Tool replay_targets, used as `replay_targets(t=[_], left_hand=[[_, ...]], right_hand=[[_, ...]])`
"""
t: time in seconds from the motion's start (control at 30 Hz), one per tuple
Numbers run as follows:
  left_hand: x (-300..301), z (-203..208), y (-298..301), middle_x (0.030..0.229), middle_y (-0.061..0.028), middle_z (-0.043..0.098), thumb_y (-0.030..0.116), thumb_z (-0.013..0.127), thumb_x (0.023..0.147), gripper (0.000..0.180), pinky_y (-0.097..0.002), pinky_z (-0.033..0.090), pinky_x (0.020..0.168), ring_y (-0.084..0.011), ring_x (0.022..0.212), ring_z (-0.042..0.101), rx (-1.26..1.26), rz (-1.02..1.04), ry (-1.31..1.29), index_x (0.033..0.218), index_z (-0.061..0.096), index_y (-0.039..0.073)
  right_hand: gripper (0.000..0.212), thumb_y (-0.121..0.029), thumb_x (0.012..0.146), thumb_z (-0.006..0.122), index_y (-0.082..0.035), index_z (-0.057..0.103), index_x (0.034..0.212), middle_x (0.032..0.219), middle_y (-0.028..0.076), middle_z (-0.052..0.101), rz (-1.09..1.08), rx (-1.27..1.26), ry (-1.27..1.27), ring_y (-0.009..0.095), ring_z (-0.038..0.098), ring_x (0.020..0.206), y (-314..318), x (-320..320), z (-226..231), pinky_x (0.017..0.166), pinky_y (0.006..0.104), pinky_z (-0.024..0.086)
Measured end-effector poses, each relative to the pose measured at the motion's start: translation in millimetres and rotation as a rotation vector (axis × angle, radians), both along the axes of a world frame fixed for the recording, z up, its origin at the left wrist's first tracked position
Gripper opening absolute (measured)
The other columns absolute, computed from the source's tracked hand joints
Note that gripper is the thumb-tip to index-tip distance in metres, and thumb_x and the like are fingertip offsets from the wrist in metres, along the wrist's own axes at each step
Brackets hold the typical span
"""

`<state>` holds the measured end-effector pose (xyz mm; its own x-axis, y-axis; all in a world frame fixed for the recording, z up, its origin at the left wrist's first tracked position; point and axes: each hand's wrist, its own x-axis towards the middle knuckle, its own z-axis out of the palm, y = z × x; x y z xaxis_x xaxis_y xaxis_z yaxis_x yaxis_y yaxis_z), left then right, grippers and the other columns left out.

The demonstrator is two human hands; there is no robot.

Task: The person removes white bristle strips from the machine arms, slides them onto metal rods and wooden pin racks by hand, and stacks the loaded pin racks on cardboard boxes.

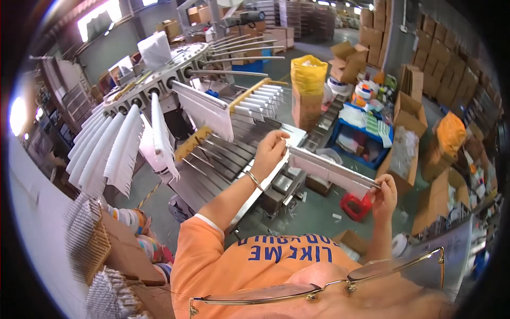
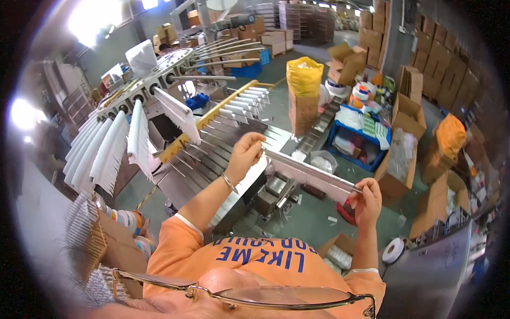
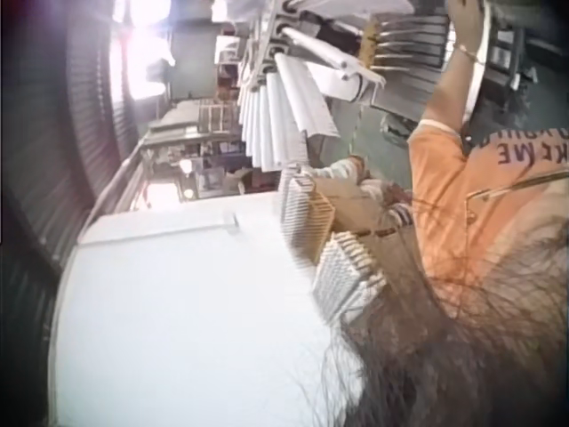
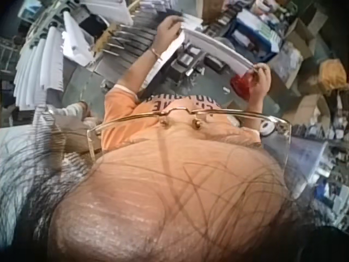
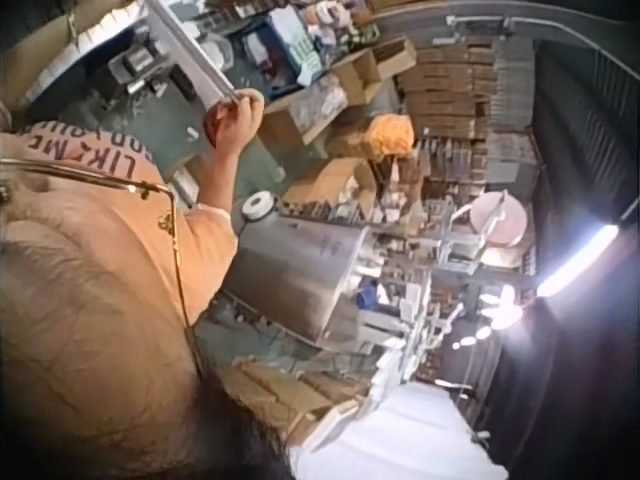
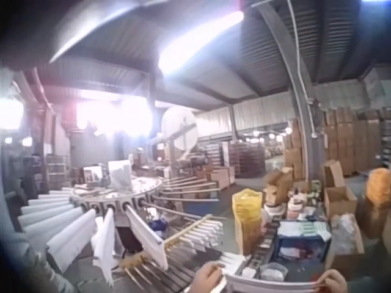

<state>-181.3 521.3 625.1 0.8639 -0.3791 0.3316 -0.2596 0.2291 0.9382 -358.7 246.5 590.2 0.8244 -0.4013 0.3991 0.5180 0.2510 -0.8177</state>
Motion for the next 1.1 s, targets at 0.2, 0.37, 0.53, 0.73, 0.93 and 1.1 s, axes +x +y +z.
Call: replay_targets(t=[0.2, 0.37, 0.53, 0.73, 0.93, 1.1], left_hand=[[23, 85, -2, 0.065, -0.0080, 0.055, 0.003, 0.051, 0.083, 0.014, -0.0271, 0.043, 0.052, -0.0194, 0.055, 0.053, 0.104, 0.670, -1.134, 0.094, 0.059, 0.003], [21, 129, 8, 0.071, -0.0119, 0.057, -0.001, 0.053, 0.078, 0.020, -0.0312, 0.045, 0.057, -0.0262, 0.061, 0.057, 0.239, 0.818, -1.068, 0.095, 0.062, 0.003], [33, 126, 19, 0.073, -0.0120, 0.051, -0.003, 0.052, 0.074, 0.026, -0.0330, 0.042, 0.058, -0.0252, 0.063, 0.051, 0.272, 0.977, -1.190, 0.099, 0.060, -0.001], [-3, 67, 27, 0.078, -0.0118, 0.050, 0.002, 0.052, 0.071, 0.039, -0.0393, 0.038, 0.069, -0.0313, 0.073, 0.048, 0.410, 0.905, -1.279, 0.110, 0.053, 0.001], [-59, 21, 60, 0.077, -0.0091, 0.048, -0.001, 0.055, 0.069, 0.031, -0.0352, 0.039, 0.061, -0.0258, 0.068, 0.048, 0.442, 0.664, -1.193, 0.100, 0.059, 0.005], [-88, -19, 111, 0.075, -0.0070, 0.048, -0.001, 0.056, 0.069, 0.025, -0.0346, 0.039, 0.060, -0.0249, 0.065, 0.049, 0.505, 0.607, -1.077, 0.093, 0.060, 0.006]], right_hand=[[0.027, -0.022, 0.089, 0.038, 0.002, 0.050, 0.091, 0.066, 0.010, 0.058, 0.093, 0.064, -0.241, 0.013, 0.048, 0.049, -1, 50, 67, 0.046, 0.0236, 0.039], [0.029, -0.022, 0.091, 0.035, 0.001, 0.052, 0.093, 0.066, 0.008, 0.057, 0.136, 0.122, -0.336, 0.014, 0.048, 0.051, 13, 79, 112, 0.048, 0.0240, 0.038], [0.029, -0.024, 0.092, 0.038, 0.001, 0.053, 0.096, 0.071, 0.009, 0.059, 0.159, -0.004, -0.404, 0.014, 0.051, 0.054, 23, 88, 129, 0.051, 0.0240, 0.040], [0.019, -0.012, 0.090, 0.047, -0.001, 0.053, 0.104, 0.079, 0.009, 0.061, 0.293, -0.163, -0.282, 0.012, 0.056, 0.064, 100, 131, 159, 0.060, 0.0235, 0.046], [0.016, -0.017, 0.089, 0.052, -0.003, 0.059, 0.094, 0.072, 0.003, 0.057, 0.214, -0.214, -0.371, 0.005, 0.048, 0.058, 162, 193, 156, 0.052, 0.0173, 0.037], [0.023, -0.025, 0.089, 0.051, -0.006, 0.057, 0.079, 0.061, -0.002, 0.045, 0.079, 0.012, -0.322, 0.004, 0.036, 0.053, 164, 202, 150, 0.047, 0.0164, 0.025]])
